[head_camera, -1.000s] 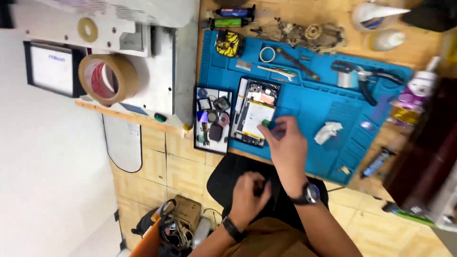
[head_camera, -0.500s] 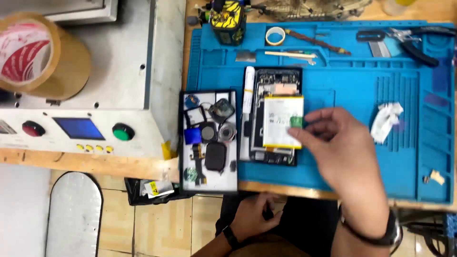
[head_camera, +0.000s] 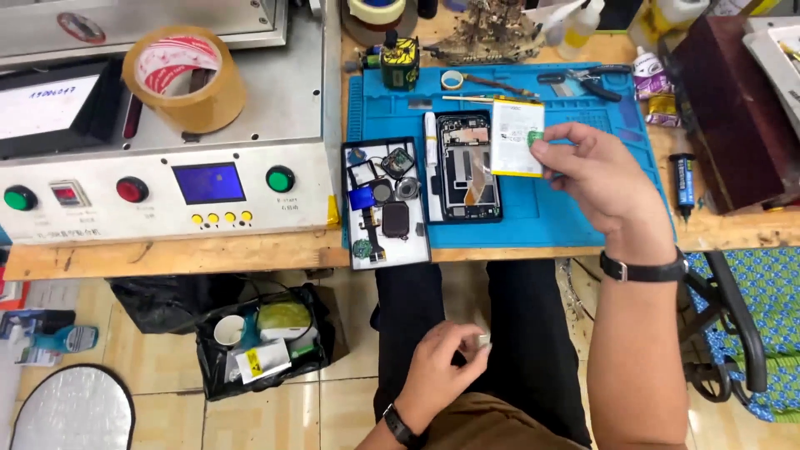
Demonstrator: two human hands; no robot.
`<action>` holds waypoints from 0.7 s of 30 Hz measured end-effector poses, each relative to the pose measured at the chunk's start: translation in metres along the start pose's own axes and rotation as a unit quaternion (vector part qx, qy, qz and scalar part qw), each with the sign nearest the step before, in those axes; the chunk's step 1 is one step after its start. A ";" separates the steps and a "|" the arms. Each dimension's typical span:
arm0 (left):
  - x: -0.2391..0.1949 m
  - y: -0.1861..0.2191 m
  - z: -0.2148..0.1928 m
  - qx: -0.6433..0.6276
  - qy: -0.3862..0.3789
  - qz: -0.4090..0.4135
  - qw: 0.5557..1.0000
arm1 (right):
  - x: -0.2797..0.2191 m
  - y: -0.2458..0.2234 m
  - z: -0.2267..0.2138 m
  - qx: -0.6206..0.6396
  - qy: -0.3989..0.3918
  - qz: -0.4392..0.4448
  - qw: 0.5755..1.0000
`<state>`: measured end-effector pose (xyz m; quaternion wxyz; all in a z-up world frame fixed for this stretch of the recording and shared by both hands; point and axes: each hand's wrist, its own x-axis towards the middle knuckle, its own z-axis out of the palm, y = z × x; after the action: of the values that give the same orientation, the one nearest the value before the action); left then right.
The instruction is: The person tapes a small package, then walks to a desk and picks up a smartphone. They return to a workbench and disassemble the phone, removing the back cover and battery, then clean the interior with a cotton swab.
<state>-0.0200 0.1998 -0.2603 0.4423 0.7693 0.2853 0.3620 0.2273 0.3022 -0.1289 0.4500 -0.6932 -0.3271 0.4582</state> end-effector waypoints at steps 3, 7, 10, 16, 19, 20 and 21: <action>0.053 0.052 -0.019 0.091 0.160 0.043 0.982 | -0.010 0.007 -0.012 -0.068 0.089 -0.043 0.993; 0.122 0.071 -0.027 0.213 0.173 -0.051 0.960 | 0.000 0.023 -0.011 -0.150 0.126 -0.020 0.980; 0.154 0.057 -0.019 0.335 0.150 -0.111 0.924 | 0.008 0.031 -0.011 -0.156 0.129 -0.031 0.979; 0.181 0.042 -0.005 0.414 0.129 -0.181 0.882 | 0.009 0.041 -0.015 -0.345 0.149 -0.129 0.918; 0.185 0.040 -0.007 0.408 0.127 -0.202 0.881 | 0.005 0.044 -0.015 -0.367 0.161 -0.175 0.900; 0.186 0.040 -0.009 0.386 0.140 -0.195 0.891 | 0.002 0.042 -0.014 -0.362 0.161 -0.195 0.897; 0.187 0.041 -0.012 0.363 0.153 -0.188 0.900 | -0.003 0.039 -0.013 -0.357 0.162 -0.215 0.894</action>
<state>0.0830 0.3290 -0.1632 0.1427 0.7440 0.6003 0.2565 0.2397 0.2806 -0.1619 0.3063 -0.7845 -0.5327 0.0840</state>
